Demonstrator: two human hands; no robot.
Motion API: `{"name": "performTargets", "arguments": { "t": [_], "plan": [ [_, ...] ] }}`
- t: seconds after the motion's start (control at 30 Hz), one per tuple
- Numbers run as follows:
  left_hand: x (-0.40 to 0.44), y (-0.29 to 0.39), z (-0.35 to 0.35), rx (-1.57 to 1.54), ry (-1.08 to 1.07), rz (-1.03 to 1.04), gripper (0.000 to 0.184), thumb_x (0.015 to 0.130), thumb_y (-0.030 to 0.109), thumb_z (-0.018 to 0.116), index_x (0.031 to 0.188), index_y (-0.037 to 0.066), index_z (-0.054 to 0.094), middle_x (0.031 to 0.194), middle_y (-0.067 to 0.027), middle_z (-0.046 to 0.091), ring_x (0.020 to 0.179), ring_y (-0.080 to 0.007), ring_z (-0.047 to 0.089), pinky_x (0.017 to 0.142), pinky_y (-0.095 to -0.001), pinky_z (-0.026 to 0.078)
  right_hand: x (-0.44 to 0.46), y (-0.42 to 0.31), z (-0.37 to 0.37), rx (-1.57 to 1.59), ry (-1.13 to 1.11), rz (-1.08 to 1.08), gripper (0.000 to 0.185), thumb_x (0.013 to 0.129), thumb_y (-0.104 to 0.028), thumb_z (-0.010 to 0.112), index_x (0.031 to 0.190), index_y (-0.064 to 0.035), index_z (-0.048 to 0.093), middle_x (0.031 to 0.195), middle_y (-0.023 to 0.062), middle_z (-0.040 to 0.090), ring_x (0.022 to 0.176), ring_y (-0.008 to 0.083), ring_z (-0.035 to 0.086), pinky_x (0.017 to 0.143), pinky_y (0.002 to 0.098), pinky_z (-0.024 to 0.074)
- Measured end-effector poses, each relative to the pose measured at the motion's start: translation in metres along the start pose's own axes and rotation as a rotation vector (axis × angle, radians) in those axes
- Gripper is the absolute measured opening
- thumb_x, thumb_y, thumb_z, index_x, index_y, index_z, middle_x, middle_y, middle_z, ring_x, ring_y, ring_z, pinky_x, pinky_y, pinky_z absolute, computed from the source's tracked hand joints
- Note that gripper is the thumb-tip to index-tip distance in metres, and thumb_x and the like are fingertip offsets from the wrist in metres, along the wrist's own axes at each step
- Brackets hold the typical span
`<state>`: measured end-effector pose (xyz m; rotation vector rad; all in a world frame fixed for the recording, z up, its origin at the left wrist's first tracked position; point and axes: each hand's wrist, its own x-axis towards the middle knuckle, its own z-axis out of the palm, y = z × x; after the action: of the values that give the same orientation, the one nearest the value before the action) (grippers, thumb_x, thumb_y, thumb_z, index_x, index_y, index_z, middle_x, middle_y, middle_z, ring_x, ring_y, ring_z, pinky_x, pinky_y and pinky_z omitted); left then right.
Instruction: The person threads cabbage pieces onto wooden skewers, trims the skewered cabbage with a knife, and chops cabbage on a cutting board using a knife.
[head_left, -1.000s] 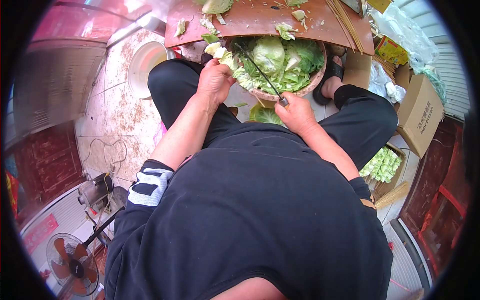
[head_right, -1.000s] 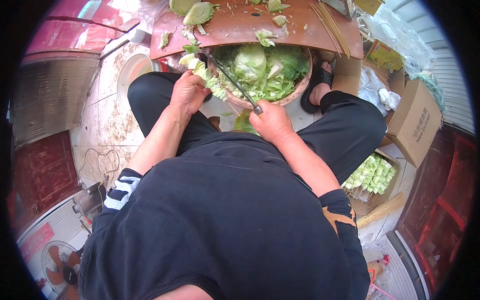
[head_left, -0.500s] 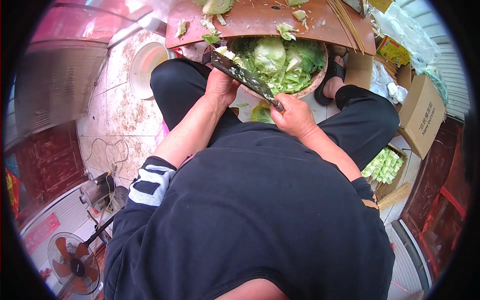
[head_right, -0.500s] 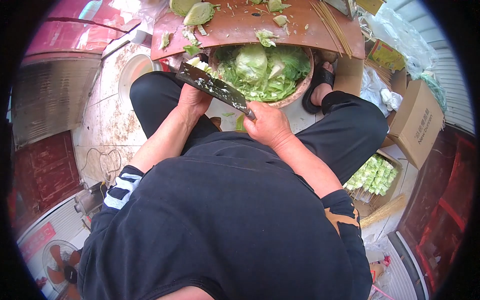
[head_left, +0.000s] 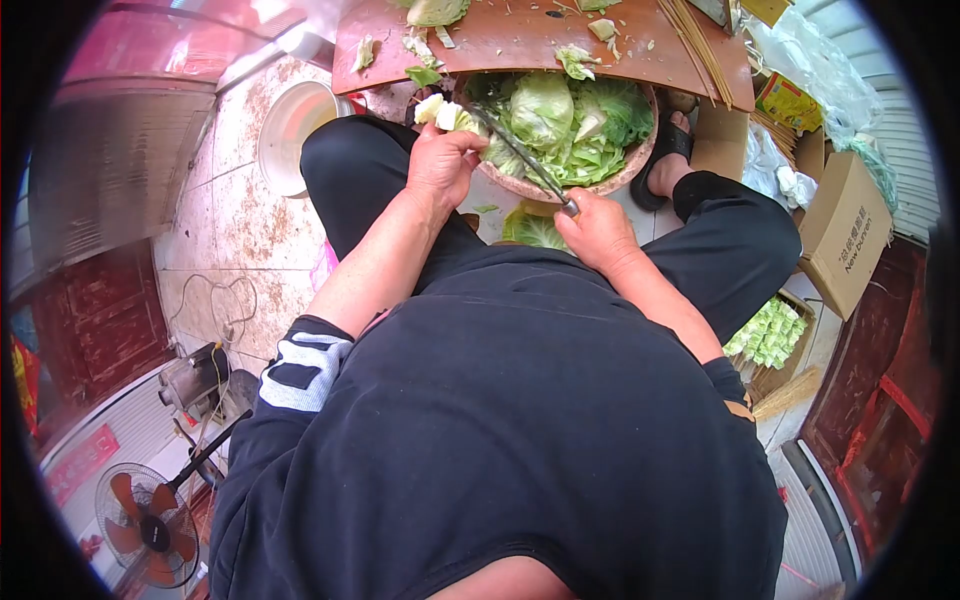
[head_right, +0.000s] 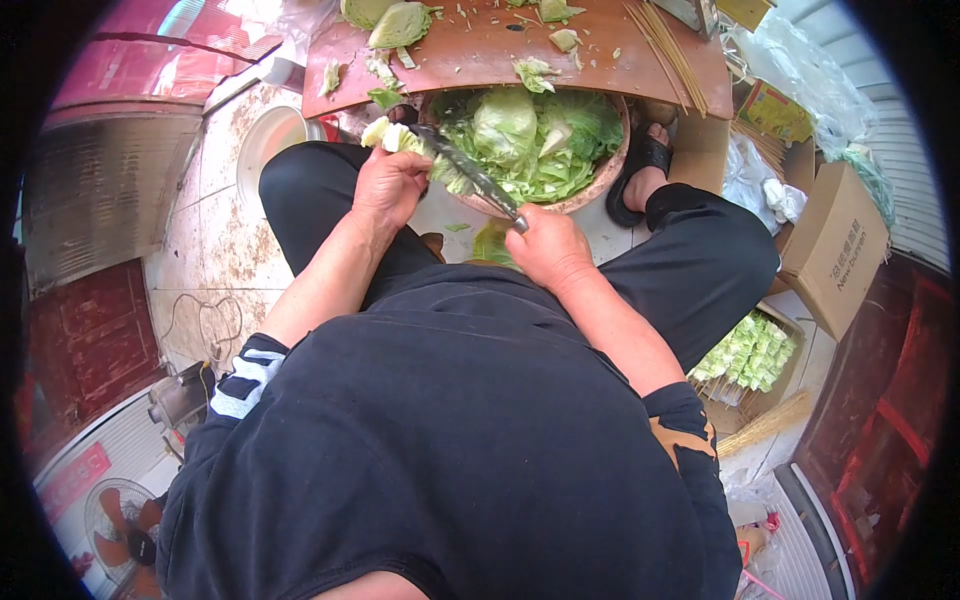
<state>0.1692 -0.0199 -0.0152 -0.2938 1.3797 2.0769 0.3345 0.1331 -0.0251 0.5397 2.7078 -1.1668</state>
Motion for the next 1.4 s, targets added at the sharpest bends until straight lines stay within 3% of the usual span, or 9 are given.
{"name": "performTargets", "arguments": {
  "t": [0.2, 0.43, 0.5, 0.63, 0.73, 0.8, 1.03, 1.2, 1.4],
  "plan": [
    [-0.001, 0.002, 0.002, 0.054, -0.053, 0.033, 0.050, 0.074, -0.014, 0.059, 0.117, 0.006, 0.045, 0.103, -0.0070, 0.059, 0.093, -0.0207, 0.061, 0.078, -0.0332, 0.050, 0.007, 0.010, 0.002, 0.044, 0.016, 0.147, 0.026, 0.077, -0.027, 0.055, 0.082, -0.0016, 0.059, 0.078, 0.0223, 0.063, 0.076, 0.0407, 0.061, 0.072, 0.0467, 0.0484],
    [-0.002, -0.002, 0.008, 0.413, 0.032, 0.151, 0.060, 0.066, -0.005, 0.077, 0.117, 0.001, 0.045, 0.107, -0.0105, 0.058, 0.094, -0.0196, 0.059, 0.082, -0.0318, 0.051, 0.007, 0.003, 0.009, 0.126, 0.123, -0.014, 0.025, 0.078, -0.026, 0.061, 0.085, -0.0017, 0.059, 0.075, 0.0213, 0.062, 0.074, 0.0385, 0.062, 0.067, 0.0426, 0.0486],
    [-0.006, -0.001, 0.012, 0.437, 0.019, 0.162, 0.056, 0.069, 0.001, 0.078, 0.114, 0.004, 0.046, 0.098, -0.0052, 0.059, 0.082, -0.0148, 0.059, 0.066, -0.0273, 0.050, 0.006, 0.001, 0.009, 0.146, 0.108, -0.004, 0.024, 0.077, -0.025, 0.060, 0.080, -0.0016, 0.057, 0.074, 0.0211, 0.061, 0.073, 0.0398, 0.060, 0.068, 0.0444, 0.0480],
    [-0.004, -0.002, 0.011, 0.526, 0.028, 0.185, 0.054, 0.069, 0.003, 0.079, 0.112, 0.005, 0.047, 0.093, -0.0043, 0.060, 0.078, -0.0139, 0.059, 0.063, -0.0261, 0.050, 0.005, 0.000, 0.008, 0.153, 0.110, -0.055, 0.023, 0.077, -0.024, 0.061, 0.080, -0.0023, 0.056, 0.074, 0.0194, 0.061, 0.072, 0.0388, 0.060, 0.066, 0.0445, 0.0477],
    [-0.001, -0.005, 0.009, 0.675, 0.101, 0.143, 0.055, 0.066, -0.002, 0.078, 0.112, 0.001, 0.049, 0.102, -0.0096, 0.061, 0.093, -0.0183, 0.061, 0.080, -0.0309, 0.051, 0.004, -0.003, 0.008, 0.128, 0.155, -0.135, 0.020, 0.077, -0.023, 0.062, 0.082, -0.0038, 0.056, 0.076, 0.0180, 0.061, 0.072, 0.0374, 0.061, 0.066, 0.0443, 0.0481],
    [0.006, -0.014, 0.003, 0.912, 0.122, 0.255, 0.037, 0.075, -0.001, 0.072, 0.105, 0.005, 0.052, 0.089, -0.0042, 0.060, 0.077, -0.0143, 0.060, 0.059, -0.0274, 0.050, 0.003, -0.006, 0.007, 0.104, 0.189, -0.182, 0.019, 0.077, -0.022, 0.062, 0.084, -0.0048, 0.057, 0.077, 0.0171, 0.061, 0.072, 0.0364, 0.061, 0.065, 0.0440, 0.0484],
    [0.013, -0.033, -0.007, 1.018, -0.151, 0.493, 0.023, 0.085, -0.010, 0.053, 0.103, 0.004, 0.053, 0.090, -0.0044, 0.059, 0.078, -0.0157, 0.061, 0.060, -0.0309, 0.052, 0.003, -0.012, 0.005, -0.007, 0.206, -0.301, 0.016, 0.076, -0.019, 0.063, 0.087, -0.0075, 0.057, 0.077, 0.0127, 0.061, 0.072, 0.0330, 0.062, 0.063, 0.0416, 0.0499],
    [0.001, -0.020, 0.009, 0.673, -0.088, 0.119, 0.014, 0.090, 0.002, 0.052, 0.104, 0.004, 0.055, 0.094, -0.0062, 0.062, 0.078, -0.0179, 0.064, 0.058, -0.0328, 0.055, 0.003, -0.012, 0.004, -0.005, 0.242, -0.291, 0.015, 0.077, -0.017, 0.064, 0.084, -0.0077, 0.056, 0.074, 0.0127, 0.059, 0.070, 0.0333, 0.061, 0.061, 0.0415, 0.0492],
    [-0.002, -0.019, 0.011, 0.657, -0.063, 0.053, 0.014, 0.090, 0.003, 0.053, 0.103, 0.004, 0.055, 0.093, -0.0061, 0.062, 0.078, -0.0171, 0.064, 0.059, -0.0324, 0.055, 0.004, -0.010, 0.006, -0.007, 0.209, -0.277, 0.013, 0.078, -0.018, 0.062, 0.082, -0.0076, 0.055, 0.074, 0.0138, 0.059, 0.070, 0.0344, 0.060, 0.061, 0.0419, 0.0489]
  ]
}}
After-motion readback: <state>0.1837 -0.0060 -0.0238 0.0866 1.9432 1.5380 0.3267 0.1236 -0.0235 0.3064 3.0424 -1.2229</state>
